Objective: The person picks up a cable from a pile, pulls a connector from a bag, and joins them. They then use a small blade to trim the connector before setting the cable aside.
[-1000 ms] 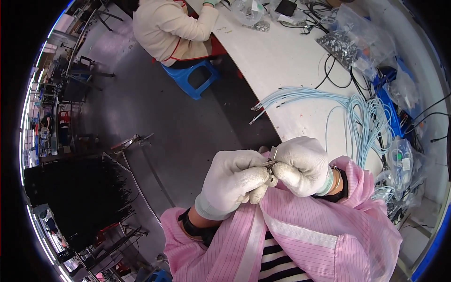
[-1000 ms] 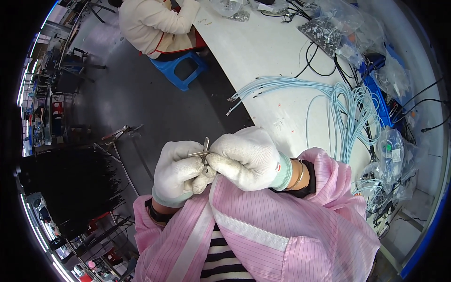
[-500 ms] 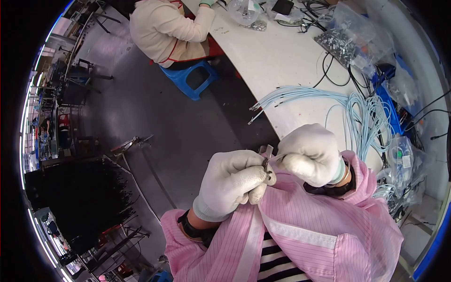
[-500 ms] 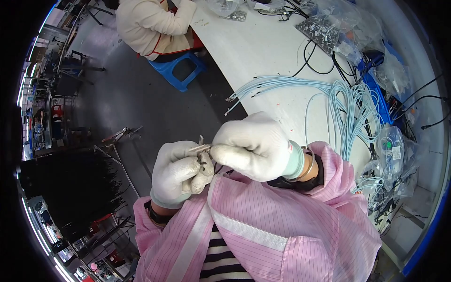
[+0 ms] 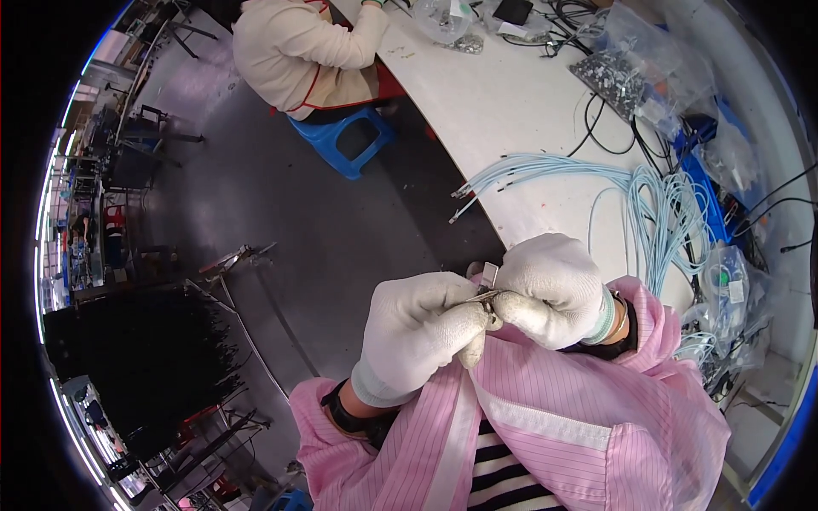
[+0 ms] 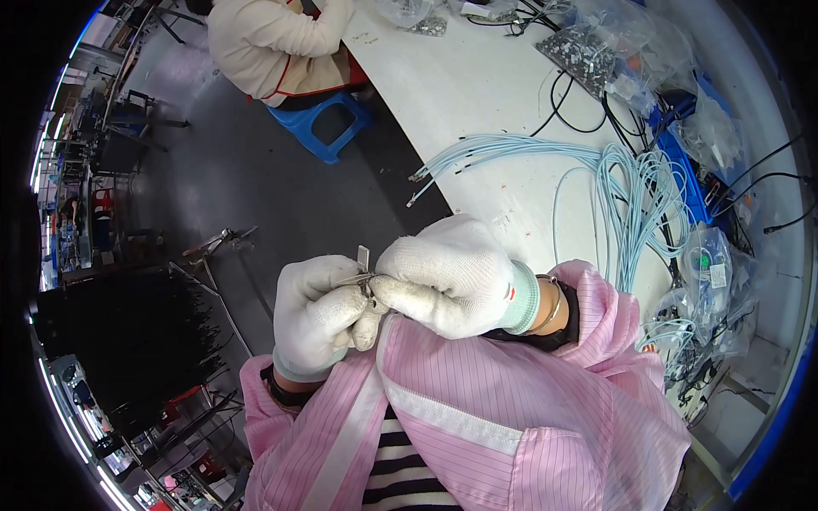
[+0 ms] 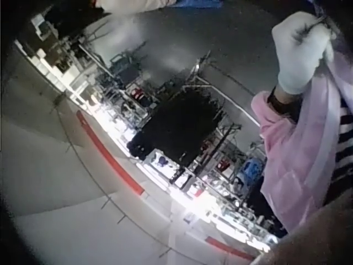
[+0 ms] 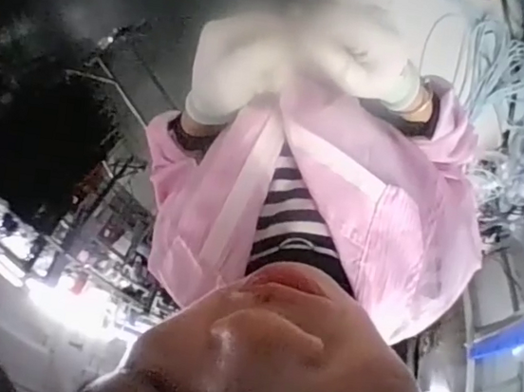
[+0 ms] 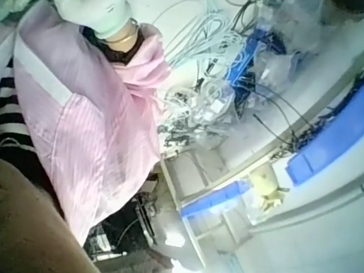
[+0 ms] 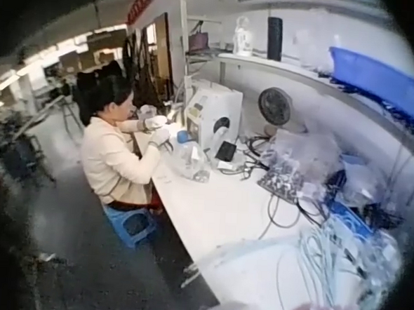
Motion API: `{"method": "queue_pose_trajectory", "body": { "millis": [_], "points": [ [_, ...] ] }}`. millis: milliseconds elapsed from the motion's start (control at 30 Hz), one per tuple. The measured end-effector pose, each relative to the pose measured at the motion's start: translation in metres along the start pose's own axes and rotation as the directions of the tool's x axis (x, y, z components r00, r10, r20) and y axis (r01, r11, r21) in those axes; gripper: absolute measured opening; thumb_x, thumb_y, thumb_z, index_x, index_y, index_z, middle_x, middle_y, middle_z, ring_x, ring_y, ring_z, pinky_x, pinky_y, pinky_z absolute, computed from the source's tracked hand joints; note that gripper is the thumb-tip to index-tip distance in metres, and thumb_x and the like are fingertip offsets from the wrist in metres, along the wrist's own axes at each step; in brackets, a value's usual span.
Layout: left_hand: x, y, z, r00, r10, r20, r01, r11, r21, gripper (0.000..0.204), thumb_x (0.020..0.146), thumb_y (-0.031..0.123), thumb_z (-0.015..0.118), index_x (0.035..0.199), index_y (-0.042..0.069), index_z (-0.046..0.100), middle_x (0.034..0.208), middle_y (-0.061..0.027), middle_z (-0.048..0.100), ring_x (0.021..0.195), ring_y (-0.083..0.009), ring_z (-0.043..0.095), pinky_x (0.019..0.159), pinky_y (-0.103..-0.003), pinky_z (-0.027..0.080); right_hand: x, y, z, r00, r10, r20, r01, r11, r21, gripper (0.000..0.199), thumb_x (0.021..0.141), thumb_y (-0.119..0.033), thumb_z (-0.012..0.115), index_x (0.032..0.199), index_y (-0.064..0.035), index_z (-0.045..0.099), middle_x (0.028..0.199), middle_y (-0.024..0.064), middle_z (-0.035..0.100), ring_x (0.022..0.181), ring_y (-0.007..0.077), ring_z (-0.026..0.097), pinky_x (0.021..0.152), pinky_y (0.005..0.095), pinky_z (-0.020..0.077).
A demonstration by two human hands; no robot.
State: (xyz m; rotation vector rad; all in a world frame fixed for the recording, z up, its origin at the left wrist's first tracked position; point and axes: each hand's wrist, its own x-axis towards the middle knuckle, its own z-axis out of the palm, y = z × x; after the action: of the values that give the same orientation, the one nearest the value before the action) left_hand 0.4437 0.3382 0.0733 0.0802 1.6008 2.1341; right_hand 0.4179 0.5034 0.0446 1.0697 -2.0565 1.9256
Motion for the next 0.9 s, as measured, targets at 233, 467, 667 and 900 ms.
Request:
{"method": "queue_pose_trajectory", "body": {
  "millis": [233, 467, 667, 900],
  "points": [
    [-0.002, 0.0, -0.005, 0.997, -0.059, 0.055, 0.063, 0.994, -0.091, 0.013, 0.077, 0.001, 0.045, 0.072, -0.006, 0.055, 0.051, -0.006, 0.052, 0.041, -0.0061, 0.042, 0.038, -0.019, 0.028, -0.001, -0.003, 0.004, 0.997, 0.073, -0.01, -0.071, 0.99, 0.125, 0.021, 0.078, -0.007, 0.056, 0.058, -0.0039, 0.054, 0.05, 0.0067, 0.051, 0.04, 0.0199, 0.049, 0.037, 0.0282, 0.0356],
    [-0.003, 0.002, -0.006, 0.991, -0.093, 0.095, 0.099, 0.993, -0.066, 0.014, 0.081, 0.003, 0.048, 0.073, -0.004, 0.057, 0.053, -0.0038, 0.053, 0.044, -0.0044, 0.045, 0.04, -0.018, 0.031, 0.0, -0.005, -0.005, 0.988, 0.1, 0.119, -0.107, 0.993, 0.057, 0.023, 0.079, -0.009, 0.056, 0.057, -0.003, 0.054, 0.047, 0.0072, 0.05, 0.039, 0.0216, 0.049, 0.037, 0.0284, 0.0358],
    [0.001, 0.005, -0.008, 0.97, -0.19, 0.155, 0.19, 0.982, 0.012, 0.016, 0.082, 0.006, 0.046, 0.078, -0.004, 0.057, 0.055, -0.0036, 0.054, 0.044, -0.0035, 0.043, 0.04, -0.017, 0.031, 0.015, -0.004, -0.023, 0.901, 0.186, 0.392, -0.25, 0.961, 0.117, 0.023, 0.079, -0.01, 0.057, 0.058, -0.0009, 0.052, 0.045, 0.0075, 0.048, 0.038, 0.0208, 0.048, 0.037, 0.027, 0.0349],
    [0.005, 0.0, -0.007, 0.983, -0.156, 0.102, 0.161, 0.986, -0.047, 0.021, 0.082, 0.005, 0.038, 0.087, -0.009, 0.053, 0.056, -0.0065, 0.051, 0.038, -0.0038, 0.034, 0.036, -0.018, 0.028, 0.001, 0.003, -0.02, 0.936, 0.349, 0.053, -0.333, 0.822, 0.463, 0.019, 0.08, -0.012, 0.057, 0.068, 0.001, 0.054, 0.054, 0.006, 0.054, 0.042, 0.0111, 0.048, 0.04, 0.0224, 0.0348]
  ]
}}
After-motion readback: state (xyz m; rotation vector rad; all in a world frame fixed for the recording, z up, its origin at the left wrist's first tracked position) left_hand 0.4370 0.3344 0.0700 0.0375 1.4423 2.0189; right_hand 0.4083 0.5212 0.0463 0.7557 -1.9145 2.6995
